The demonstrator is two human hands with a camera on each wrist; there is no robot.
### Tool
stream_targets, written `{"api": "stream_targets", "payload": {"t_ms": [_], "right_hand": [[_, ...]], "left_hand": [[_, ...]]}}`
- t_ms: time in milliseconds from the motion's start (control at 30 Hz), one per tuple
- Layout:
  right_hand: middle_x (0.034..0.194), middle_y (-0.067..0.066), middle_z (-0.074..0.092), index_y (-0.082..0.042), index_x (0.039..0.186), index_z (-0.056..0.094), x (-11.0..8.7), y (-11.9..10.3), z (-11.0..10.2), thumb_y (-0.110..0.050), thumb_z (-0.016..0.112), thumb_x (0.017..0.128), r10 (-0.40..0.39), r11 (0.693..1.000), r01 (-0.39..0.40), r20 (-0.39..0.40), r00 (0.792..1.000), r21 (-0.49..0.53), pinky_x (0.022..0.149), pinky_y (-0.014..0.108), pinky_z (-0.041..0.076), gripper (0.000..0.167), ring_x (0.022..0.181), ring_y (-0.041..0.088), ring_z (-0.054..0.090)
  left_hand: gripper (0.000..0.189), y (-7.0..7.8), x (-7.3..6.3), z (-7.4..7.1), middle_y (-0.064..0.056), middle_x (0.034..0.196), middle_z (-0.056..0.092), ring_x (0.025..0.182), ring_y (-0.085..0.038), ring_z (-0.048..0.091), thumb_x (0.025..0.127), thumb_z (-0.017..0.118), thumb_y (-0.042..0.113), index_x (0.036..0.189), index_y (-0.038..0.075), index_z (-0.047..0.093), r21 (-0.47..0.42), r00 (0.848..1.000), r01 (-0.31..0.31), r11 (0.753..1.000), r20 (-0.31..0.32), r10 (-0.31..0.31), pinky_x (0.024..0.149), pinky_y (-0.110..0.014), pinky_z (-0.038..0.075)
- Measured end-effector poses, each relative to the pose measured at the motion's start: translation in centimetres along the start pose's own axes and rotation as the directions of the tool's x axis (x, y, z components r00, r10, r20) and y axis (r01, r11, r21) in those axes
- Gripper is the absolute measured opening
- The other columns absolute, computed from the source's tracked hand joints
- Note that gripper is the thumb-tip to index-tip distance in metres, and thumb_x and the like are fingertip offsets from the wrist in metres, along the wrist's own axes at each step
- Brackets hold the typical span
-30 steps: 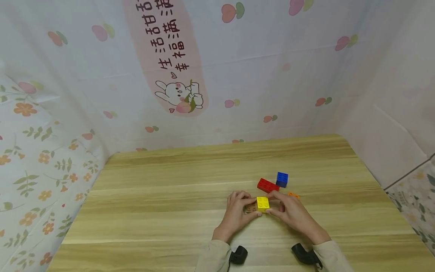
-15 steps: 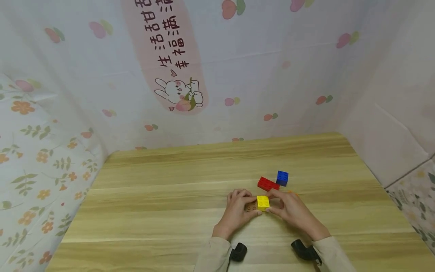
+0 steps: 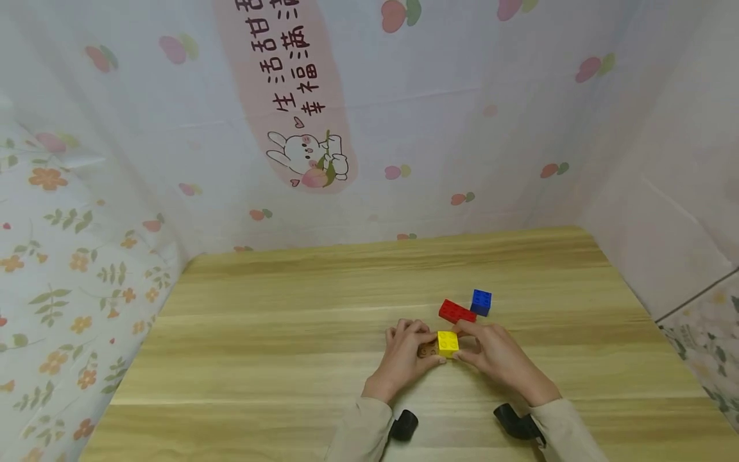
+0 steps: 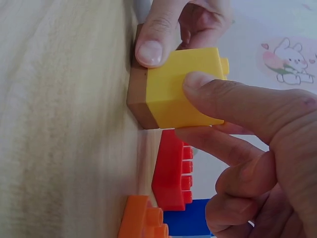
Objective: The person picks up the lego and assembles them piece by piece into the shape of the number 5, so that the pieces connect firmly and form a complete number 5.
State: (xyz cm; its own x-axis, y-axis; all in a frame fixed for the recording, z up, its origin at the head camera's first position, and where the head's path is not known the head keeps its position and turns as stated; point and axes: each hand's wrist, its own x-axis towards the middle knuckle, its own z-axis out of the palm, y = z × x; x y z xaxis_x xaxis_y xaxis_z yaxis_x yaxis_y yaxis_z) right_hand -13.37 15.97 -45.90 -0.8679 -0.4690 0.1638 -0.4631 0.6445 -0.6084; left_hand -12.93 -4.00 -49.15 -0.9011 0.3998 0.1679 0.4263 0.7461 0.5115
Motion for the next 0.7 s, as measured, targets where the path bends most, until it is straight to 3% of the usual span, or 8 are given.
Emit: {"api": "stream_targets", "payload": {"t_ms": [167,367,567,700], "right_hand": [[0.073,-0.004,0.061,-0.011,0.099,0.065,-0.09,0.08,0.08,-0.015,0.078,0.075,0.005,1.0,-0.005,-0.024,1.0,0.005,0.045,0.021,0.033,0.028,0.045,0.001,0.032],[0.083,0.0,0.067,-0.013,0.098,0.063,-0.21,0.37,0.22,-0.017,0.079,0.074,0.0,1.0,0.0,-0.046,0.999,0.01,0.043,0.021,0.033,0.029,0.045,0.001,0.033],[0.093,0.004,0.069,-0.016,0.097,0.061,-0.14,0.45,0.14,-0.016,0.079,0.074,0.026,0.999,-0.026,-0.019,0.999,0.028,0.045,0.022,0.035,0.03,0.048,0.002,0.036],[0.087,0.001,0.066,-0.013,0.103,0.061,-0.24,0.47,-0.27,-0.013,0.078,0.075,0.04,0.998,-0.042,0.04,0.998,0.044,0.046,0.022,0.037,0.033,0.049,0.003,0.039]], "left_hand": [[0.044,-0.03,0.08,0.0,0.009,0.104,0.055,0.101,-0.012,0.04,0.077,0.073,0.039,0.112,0.013,0.069,-0.021,1.0,0.004,1.0,0.0,-0.004,0.08,-0.033,0.024],[0.042,-0.05,-0.16,0.38,0.009,0.104,0.053,0.104,-0.013,0.038,0.077,0.075,0.036,0.113,0.014,0.069,-0.119,0.999,0.03,0.992,-0.017,-0.032,0.08,-0.034,0.022],[0.042,-0.29,-0.3,0.77,0.008,0.103,0.052,0.103,-0.013,0.037,0.077,0.076,0.035,0.113,0.015,0.069,-0.165,0.998,0.042,0.985,-0.038,-0.049,0.08,-0.034,0.022],[0.042,-0.28,-0.31,0.88,0.008,0.102,0.052,0.101,-0.014,0.038,0.076,0.076,0.036,0.112,0.016,0.069,-0.149,0.998,0.024,0.989,-0.054,-0.032,0.08,-0.034,0.023]]}}
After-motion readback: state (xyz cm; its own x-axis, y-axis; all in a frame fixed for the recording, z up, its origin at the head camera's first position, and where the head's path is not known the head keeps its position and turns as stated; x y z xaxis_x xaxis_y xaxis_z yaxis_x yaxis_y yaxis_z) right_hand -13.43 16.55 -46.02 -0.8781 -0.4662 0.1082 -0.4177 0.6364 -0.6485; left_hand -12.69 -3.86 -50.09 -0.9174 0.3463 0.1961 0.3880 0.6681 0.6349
